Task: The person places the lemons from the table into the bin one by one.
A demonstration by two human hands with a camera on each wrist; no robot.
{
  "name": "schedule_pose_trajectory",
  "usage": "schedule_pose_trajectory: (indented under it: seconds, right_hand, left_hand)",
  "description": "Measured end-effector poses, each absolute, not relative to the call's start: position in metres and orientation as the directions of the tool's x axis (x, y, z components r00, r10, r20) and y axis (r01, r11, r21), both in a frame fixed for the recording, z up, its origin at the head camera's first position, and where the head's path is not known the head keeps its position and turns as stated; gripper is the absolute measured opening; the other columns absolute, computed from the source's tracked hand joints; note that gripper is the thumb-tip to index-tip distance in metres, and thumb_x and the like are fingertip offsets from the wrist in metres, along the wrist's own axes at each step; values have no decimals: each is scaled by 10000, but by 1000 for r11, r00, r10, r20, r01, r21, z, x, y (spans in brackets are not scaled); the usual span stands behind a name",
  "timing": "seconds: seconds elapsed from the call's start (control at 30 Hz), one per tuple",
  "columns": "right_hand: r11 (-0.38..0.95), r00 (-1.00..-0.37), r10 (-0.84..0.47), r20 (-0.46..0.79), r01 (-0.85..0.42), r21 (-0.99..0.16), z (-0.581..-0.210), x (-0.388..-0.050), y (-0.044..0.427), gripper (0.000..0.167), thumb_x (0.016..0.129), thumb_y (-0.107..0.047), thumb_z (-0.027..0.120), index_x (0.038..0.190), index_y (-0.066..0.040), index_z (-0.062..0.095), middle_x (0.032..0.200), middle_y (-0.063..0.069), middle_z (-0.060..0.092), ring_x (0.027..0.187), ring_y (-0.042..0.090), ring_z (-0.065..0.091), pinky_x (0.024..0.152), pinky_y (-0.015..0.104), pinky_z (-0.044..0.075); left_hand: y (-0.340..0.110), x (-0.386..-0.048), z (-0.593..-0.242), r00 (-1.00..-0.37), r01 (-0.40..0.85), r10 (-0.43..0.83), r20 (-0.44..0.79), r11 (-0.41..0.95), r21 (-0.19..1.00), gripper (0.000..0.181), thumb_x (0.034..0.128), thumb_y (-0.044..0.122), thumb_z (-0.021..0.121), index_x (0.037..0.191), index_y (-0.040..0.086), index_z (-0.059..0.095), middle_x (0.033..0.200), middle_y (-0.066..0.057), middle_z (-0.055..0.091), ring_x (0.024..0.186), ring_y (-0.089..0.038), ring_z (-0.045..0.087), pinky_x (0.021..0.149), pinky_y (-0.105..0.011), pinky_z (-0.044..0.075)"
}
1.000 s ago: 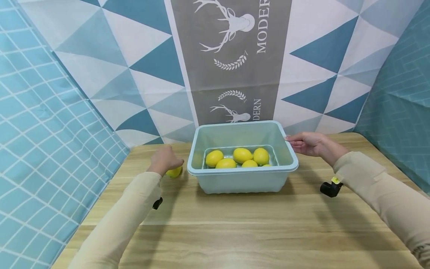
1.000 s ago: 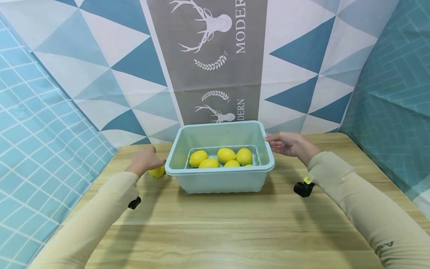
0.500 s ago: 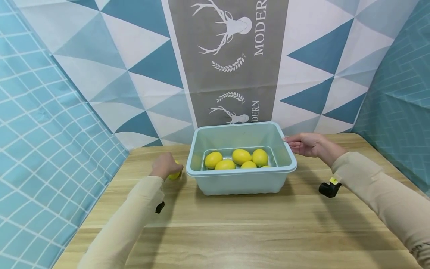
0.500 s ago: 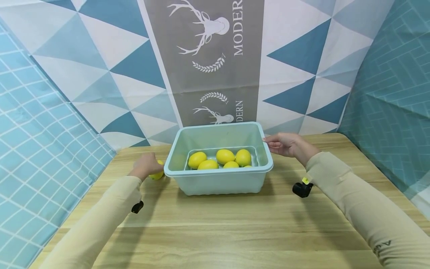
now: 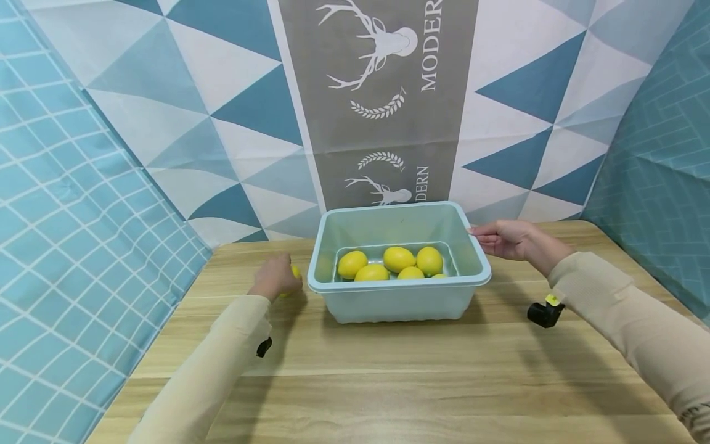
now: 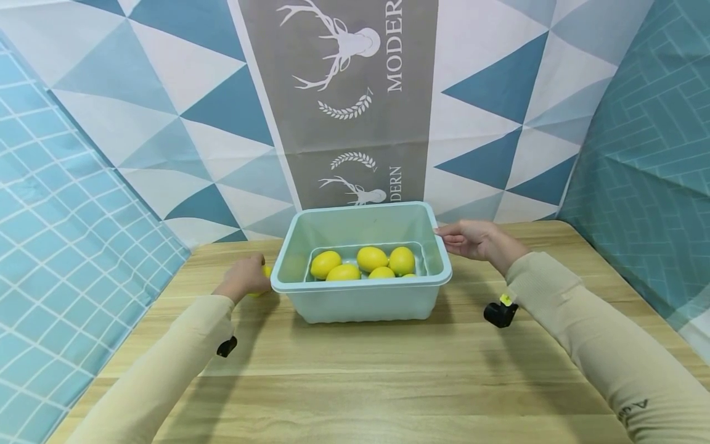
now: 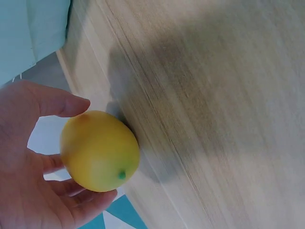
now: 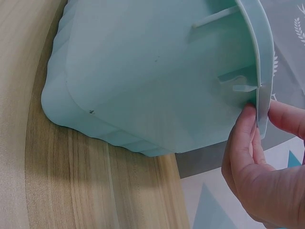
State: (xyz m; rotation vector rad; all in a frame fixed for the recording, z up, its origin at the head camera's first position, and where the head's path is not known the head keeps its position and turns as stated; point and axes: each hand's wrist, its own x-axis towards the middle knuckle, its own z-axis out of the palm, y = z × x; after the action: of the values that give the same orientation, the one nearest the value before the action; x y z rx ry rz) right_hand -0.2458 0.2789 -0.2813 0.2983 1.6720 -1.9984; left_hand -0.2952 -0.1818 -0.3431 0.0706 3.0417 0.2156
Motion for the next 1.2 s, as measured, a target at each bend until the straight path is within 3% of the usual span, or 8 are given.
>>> schedule_pose_trajectory:
  seconds: [0.07,0.33,0.67,1.2]
  right_hand:
    - [-107,-843,-243,-479,514,-851,-281,-246,279,228,945,-62,553,776,-112,697,769,-20,693,729,50,666,754,186,569]
    - [-106,-844,-231,-484,516,-850,-282,-245,280,173,931,-67,580,804,-123,683,803,-25,686,759,52,665,778,185,567]
    - [-84,-846,-250,-471,503,-860,-283,-246,280,167,930,-75,587,801,-124,682,797,-34,696,762,47,671,777,185,567]
    - [-75,-848,-251,-467,498,-864,-282,-247,279,205,943,-69,560,787,-129,680,794,-36,693,759,48,668,778,186,567]
  left_hand:
    - [-182,-295,-344,-994,54,66,-82,989,136,568,777,293,634,1241,-1,486,907,-145,574,766,-258,521,564,-313,425]
    - [-184,-293,-348,-992,97,109,-70,983,159,466,784,267,654,1136,-5,512,937,-162,552,783,-260,510,579,-312,424]
    - [-188,-291,-348,-984,159,169,-62,977,141,471,817,274,651,1182,8,518,973,-166,552,793,-257,518,599,-319,442]
    - [-192,-285,-345,-972,232,234,-12,969,84,507,760,328,696,1149,47,533,975,-159,571,784,-265,533,596,-349,466]
